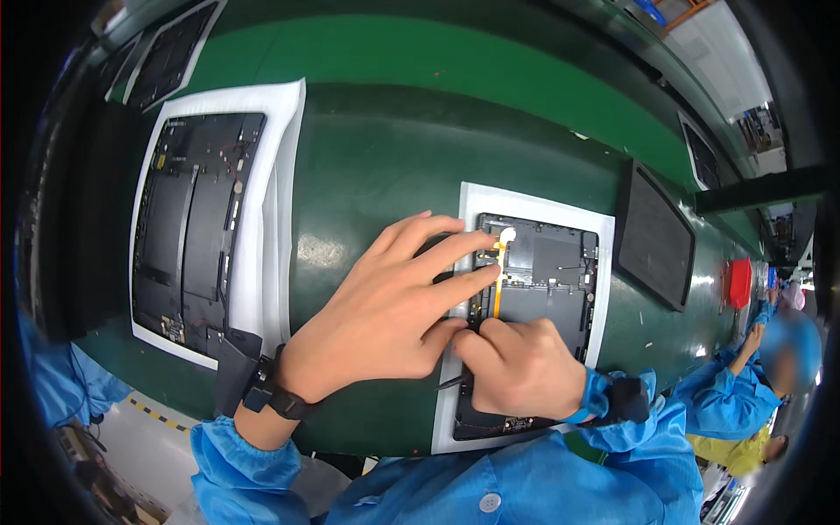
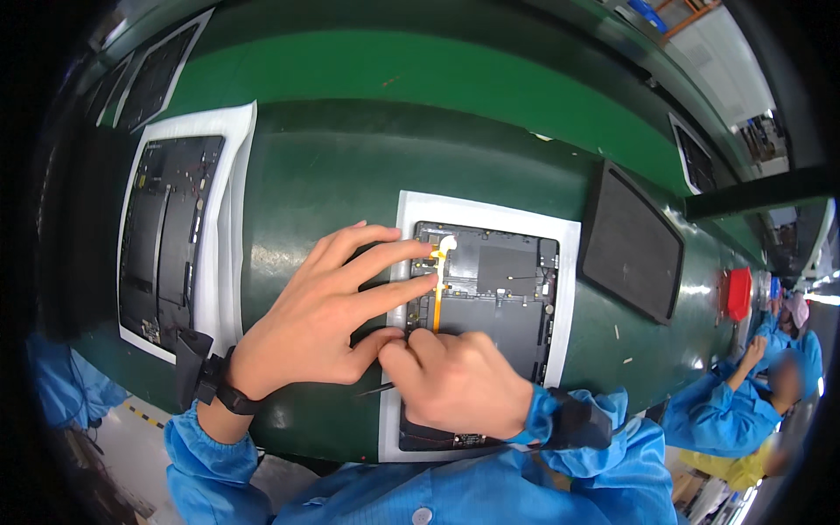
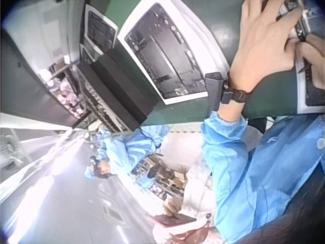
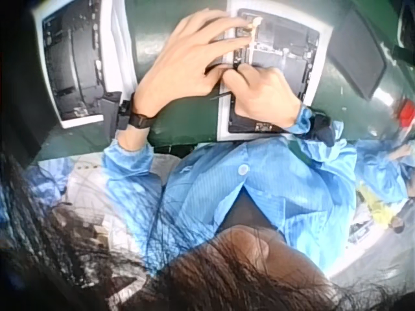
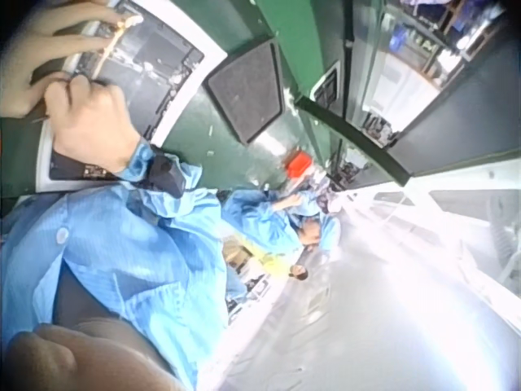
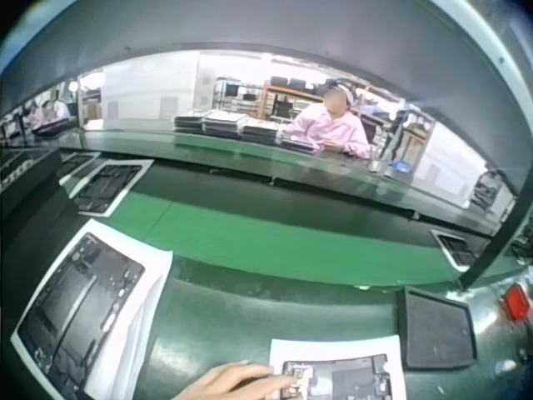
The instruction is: The person assembles internal tablet components, connecting a ribbon cable to a circuit board and placing them into a plastic shell using tweezers and a spudger.
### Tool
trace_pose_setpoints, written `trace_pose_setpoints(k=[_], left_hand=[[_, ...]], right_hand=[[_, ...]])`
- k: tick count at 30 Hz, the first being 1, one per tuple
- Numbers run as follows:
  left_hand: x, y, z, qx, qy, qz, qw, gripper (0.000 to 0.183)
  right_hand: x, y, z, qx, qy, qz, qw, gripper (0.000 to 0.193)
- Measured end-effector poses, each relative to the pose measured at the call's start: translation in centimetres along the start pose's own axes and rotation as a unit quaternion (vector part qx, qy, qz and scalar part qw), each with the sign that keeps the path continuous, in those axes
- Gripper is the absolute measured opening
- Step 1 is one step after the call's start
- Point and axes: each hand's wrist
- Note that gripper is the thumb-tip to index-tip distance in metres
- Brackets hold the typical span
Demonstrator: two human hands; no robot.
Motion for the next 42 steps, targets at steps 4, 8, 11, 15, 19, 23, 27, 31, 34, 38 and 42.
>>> trace_pose_setpoints(k=[4, 8, 11, 15, 19, 23, 27, 31, 34, 38, 42], left_hand=[[0.2, -0.2, 0.1, 0.012, -0.011, 0.000, 1.000, 0.062], [-0.4, -0.4, 0.0, 0.017, -0.013, -0.011, 1.000, 0.057], [-0.7, -0.3, -0.2, 0.002, 0.004, 0.001, 1.000, 0.048], [-1.0, -0.1, 0.0, -0.005, 0.044, 0.049, 0.998, 0.032], [-1.6, 0.1, 0.5, 0.034, 0.059, 0.033, 0.997, 0.030], [-2.2, 0.0, -0.2, 0.074, 0.050, 0.035, 0.995, 0.027], [-1.9, 0.8, 0.3, 0.038, 0.078, 0.021, 0.996, 0.025], [-2.1, 0.8, 0.3, 0.028, 0.074, 0.018, 0.997, 0.023], [-2.0, 0.8, 0.2, 0.029, 0.075, 0.021, 0.997, 0.021], [-2.2, 0.7, 0.2, 0.031, 0.066, 0.025, 0.997, 0.021], [-2.1, 0.8, 0.1, 0.030, 0.067, 0.027, 0.997, 0.021]], right_hand=[[-4.3, -2.8, 1.6, -0.281, 0.149, -0.170, 0.933, 0.007], [-12.3, -9.4, 7.1, -0.418, 0.411, -0.207, 0.783, 0.025], [-16.3, -9.6, 10.0, -0.391, 0.488, -0.189, 0.757, 0.034], [-14.7, -7.9, 11.3, -0.485, 0.476, -0.121, 0.723, 0.046], [-4.4, -6.3, 8.2, -0.440, 0.388, -0.393, 0.708, 0.064], [0.9, -1.7, 6.1, -0.339, 0.399, -0.634, 0.569, 0.043], [1.8, 0.9, 5.4, -0.344, 0.400, -0.620, 0.581, 0.013], [1.5, 1.4, 5.9, -0.357, 0.400, -0.619, 0.574, 0.012], [2.1, 0.7, 5.3, -0.327, 0.455, -0.587, 0.584, 0.018], [2.2, 0.7, 4.8, -0.329, 0.455, -0.575, 0.595, 0.020], [2.3, 0.8, 4.6, -0.343, 0.455, -0.568, 0.594, 0.021]])
Point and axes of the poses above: each hand's wrist, its own z-axis away from the middle knuckle, its own y-axis out of the palm, x = y × z, and after that the axes turned 7 degrees about y, right-handed
